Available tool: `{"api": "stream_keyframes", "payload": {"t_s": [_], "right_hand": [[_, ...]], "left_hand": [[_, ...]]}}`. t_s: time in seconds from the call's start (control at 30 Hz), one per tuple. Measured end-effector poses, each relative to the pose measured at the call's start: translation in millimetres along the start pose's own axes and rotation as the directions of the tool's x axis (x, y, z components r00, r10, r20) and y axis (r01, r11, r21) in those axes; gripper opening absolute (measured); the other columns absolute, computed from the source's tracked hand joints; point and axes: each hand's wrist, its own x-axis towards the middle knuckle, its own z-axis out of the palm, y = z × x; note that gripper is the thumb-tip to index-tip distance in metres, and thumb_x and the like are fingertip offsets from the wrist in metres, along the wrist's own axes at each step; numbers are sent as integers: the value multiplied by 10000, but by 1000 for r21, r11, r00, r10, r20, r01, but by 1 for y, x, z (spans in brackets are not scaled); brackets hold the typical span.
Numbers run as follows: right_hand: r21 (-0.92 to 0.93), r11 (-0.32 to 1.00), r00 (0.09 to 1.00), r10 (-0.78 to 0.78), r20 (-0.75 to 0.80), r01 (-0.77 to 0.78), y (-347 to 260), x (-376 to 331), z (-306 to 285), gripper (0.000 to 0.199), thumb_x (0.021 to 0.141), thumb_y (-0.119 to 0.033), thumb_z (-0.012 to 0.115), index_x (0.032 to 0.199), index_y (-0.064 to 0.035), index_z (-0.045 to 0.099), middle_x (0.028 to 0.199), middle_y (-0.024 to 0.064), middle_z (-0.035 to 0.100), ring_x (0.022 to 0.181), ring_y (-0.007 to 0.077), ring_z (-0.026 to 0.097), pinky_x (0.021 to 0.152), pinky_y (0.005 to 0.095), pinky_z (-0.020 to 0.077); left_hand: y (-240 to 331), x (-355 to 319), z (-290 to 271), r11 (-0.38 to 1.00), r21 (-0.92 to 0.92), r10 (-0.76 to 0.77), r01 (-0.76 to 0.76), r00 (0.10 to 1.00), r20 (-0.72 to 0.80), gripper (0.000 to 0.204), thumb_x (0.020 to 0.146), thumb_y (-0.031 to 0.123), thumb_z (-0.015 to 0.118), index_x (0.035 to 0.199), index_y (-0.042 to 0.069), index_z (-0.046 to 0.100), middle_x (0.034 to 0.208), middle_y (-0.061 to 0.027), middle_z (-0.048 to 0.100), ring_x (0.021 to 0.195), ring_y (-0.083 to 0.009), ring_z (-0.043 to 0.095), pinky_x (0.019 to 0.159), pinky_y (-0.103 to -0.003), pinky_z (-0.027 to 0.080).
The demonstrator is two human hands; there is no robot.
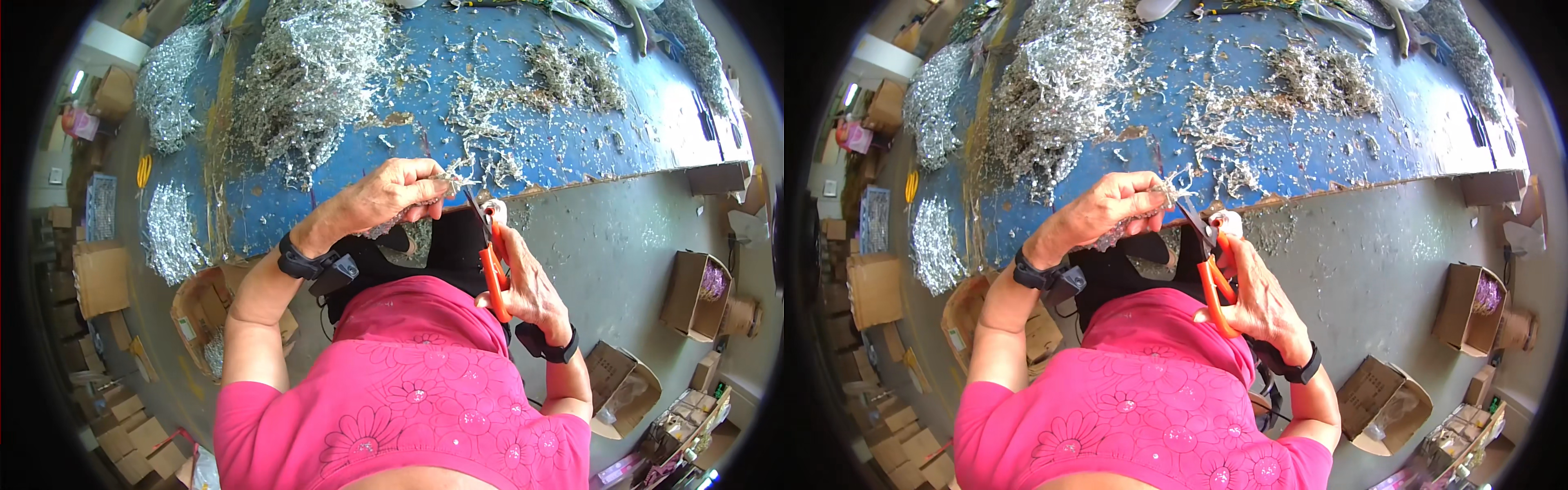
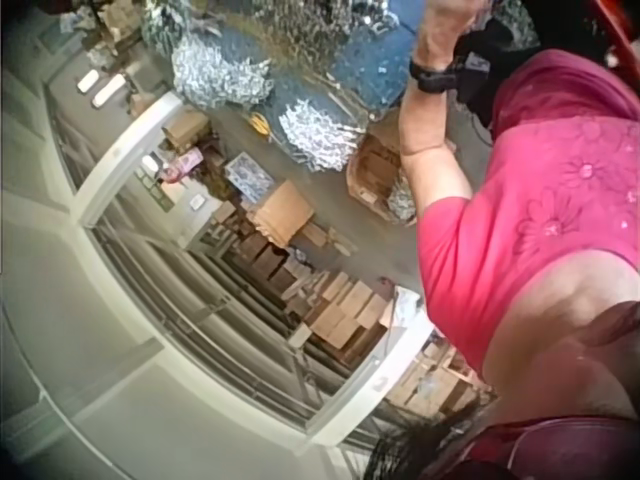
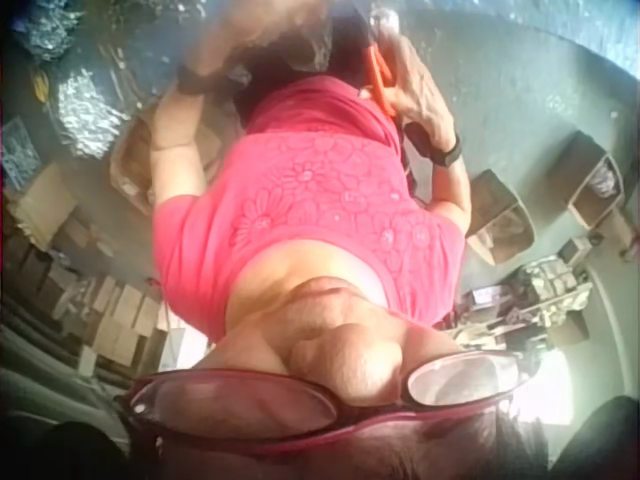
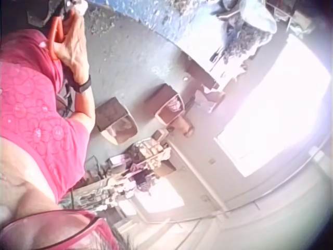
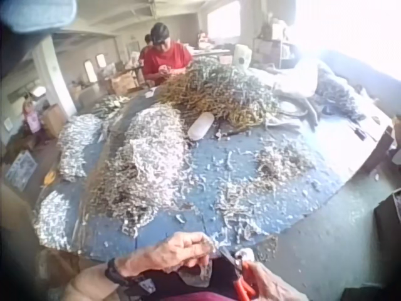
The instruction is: The recorder is trimming and organizing silver tinsel-like strands at a factory workbench using scissors.
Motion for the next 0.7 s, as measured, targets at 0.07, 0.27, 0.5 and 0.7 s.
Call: {"api": "stream_keyframes", "payload": {"t_s": [0.07, 0.27, 0.5, 0.7], "right_hand": [[28, 1000, 1000, 6, -30, -5, 0, -2, -2, 1004, 564, -484, 832, 1300, -3, 347, 1003, 142, 483, 905, 307, 517, 842, 388, 425], [0, 1000, 999, -2, -44, 2, -3, -3, -4, 976, 549, -425, 855, 1300, -32, 370, 983, 127, 502, 866, 272, 541, 792, 380, 465], [158, 976, 978, 168, -125, -147, -1, -2, 4, 641, 651, -328, 802, 1094, -19, 456, 738, 80, 488, 657, 187, 471, 653, 318, 440], [191, 969, 964, 194, -180, -160, 8, -8, 14, 483, 722, -282, 778, 1013, -26, 491, 686, 77, 498, 593, 171, 450, 582, 307, 431]], "left_hand": [[5, 0, 6, 1000, -27, -6, 6, 999, 34, 253, 971, 291, 505, 951, 49, 577, 772, -9, 609, 594, -31, 476, 542, -185, 384], [7, 6, 13, 1000, -8, -27, 28, 995, 97, 268, 971, 294, 505, 1001, 40, 586, 757, -8, 600, 587, -28, 466, 531, -180, 368], [15, 9, 19, 999, 36, -40, 36, 994, 99, 254, 961, 284, 519, 875, 56, 590, 717, -1, 605, 546, -29, 458, 504, -194, 372], [4, 15, 18, 997, 71, -39, 33, 995, 87, 260, 959, 267, 511, 831, 50, 578, 700, -3, 601, 543, -33, 455, 499, -204, 372]]}}
